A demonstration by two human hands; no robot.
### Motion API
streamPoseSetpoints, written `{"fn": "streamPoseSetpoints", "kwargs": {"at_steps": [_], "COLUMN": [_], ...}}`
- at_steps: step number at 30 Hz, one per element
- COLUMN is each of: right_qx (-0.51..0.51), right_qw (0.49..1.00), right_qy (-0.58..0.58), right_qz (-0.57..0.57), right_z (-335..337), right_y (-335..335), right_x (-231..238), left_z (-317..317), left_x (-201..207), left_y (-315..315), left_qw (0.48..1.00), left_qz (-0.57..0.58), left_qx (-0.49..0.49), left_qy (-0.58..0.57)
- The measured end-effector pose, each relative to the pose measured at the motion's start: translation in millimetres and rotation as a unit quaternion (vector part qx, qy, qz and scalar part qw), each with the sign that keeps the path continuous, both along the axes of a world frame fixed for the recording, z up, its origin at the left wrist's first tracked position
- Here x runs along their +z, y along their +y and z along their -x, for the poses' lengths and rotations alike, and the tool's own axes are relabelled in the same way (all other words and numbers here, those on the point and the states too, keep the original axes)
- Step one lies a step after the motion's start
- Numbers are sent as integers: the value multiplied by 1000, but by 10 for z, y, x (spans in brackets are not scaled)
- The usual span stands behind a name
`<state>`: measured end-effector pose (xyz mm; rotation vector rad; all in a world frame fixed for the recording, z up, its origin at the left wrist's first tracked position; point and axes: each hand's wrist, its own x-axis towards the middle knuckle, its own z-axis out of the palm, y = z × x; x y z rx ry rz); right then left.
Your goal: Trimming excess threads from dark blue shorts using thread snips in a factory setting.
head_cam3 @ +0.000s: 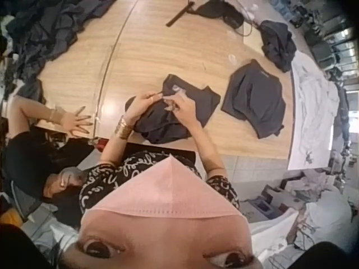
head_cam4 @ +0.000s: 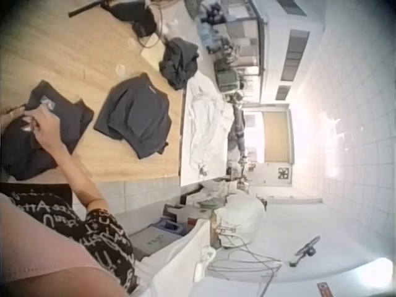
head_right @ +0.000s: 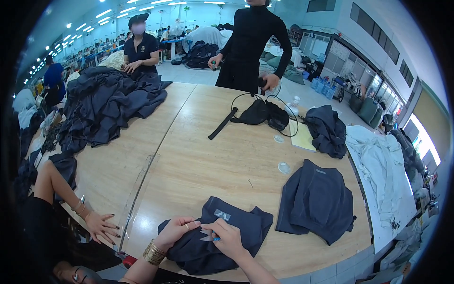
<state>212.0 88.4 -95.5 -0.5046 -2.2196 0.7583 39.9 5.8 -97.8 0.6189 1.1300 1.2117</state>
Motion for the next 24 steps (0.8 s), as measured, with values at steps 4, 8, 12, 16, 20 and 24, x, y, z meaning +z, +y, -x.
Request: {"fn": "streamPoseSetpoints", "kwargs": {"at_steps": [4, 8, 12, 16, 20, 24], "right_qx": [-2, -26, 7, 53, 54, -67], "right_qw": [999, 999, 993, 974, 986, 985], "right_qy": [-5, -15, -20, -30, -52, -33], "right_qz": [-45, 29, 117, 217, 152, 153], "right_z": [35, 65, -37, -192, -273, -212], "right_y": [4, -40, -72, -110, -136, -153], "right_x": [69, 148, 260, 289, 215, 244], "left_z": [-3, 4, 70, 84, 60, 68], "left_x": [-42, -33, -17, 49, 72, 193], "left_y": [14, 42, 55, 6, -27, -27], "left_qw": [999, 996, 996, 993, 996, 999], "left_qz": [-25, -49, -44, -29, -18, -8], "left_qx": [-17, 7, 36, 13, 14, 9], "left_qy": [40, 70, 74, 118, 85, 35]}}
